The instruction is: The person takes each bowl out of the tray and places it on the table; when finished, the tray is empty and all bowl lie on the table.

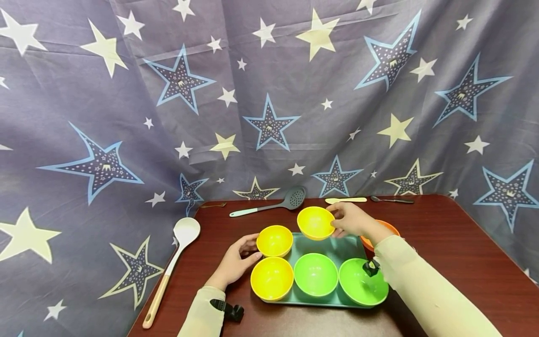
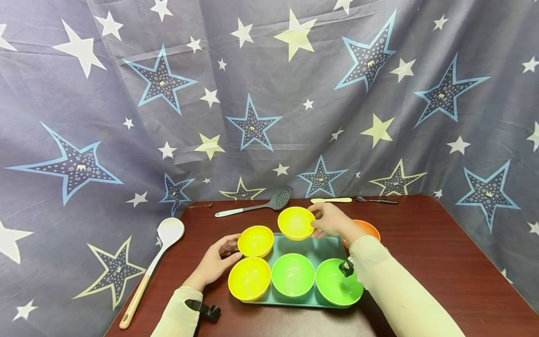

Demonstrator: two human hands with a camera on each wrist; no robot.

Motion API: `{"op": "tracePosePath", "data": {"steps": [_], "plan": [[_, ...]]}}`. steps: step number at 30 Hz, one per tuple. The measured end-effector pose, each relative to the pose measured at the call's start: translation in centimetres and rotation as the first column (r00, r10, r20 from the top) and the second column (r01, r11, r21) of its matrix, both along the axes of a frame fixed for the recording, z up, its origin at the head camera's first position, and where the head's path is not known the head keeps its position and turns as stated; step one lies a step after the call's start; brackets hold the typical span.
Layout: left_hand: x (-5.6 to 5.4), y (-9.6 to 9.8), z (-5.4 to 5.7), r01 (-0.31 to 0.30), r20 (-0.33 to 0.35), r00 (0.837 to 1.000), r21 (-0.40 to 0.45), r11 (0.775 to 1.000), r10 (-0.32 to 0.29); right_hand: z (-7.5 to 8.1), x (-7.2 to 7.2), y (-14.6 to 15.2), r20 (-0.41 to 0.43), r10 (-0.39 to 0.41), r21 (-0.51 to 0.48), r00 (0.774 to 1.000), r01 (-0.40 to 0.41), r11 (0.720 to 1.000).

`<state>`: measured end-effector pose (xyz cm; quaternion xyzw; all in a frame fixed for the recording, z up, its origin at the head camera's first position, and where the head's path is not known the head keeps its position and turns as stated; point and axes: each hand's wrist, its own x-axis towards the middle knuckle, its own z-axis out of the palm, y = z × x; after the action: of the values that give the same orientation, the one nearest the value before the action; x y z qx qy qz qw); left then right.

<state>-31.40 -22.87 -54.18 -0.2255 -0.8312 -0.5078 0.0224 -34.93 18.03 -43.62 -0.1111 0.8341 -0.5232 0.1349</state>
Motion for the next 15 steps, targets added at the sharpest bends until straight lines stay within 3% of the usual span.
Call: {"op": "tracePosePath", "data": {"steps": [10,15], "plan": [[0.0,-0.1,0.0,-0.007,0.039,0.999,0.000,1.000,0.007,1.2,1.5,1.5,-0.055,-0.034,-0.096,0.998,0.029,0.995],[0.0,0.0,0.0,-0.001,0.020,1.000,0.007,1.000,0.001,1.9,2.6,1.9,-0.099,-0.059,-0.118,0.993,0.047,0.992]]}}
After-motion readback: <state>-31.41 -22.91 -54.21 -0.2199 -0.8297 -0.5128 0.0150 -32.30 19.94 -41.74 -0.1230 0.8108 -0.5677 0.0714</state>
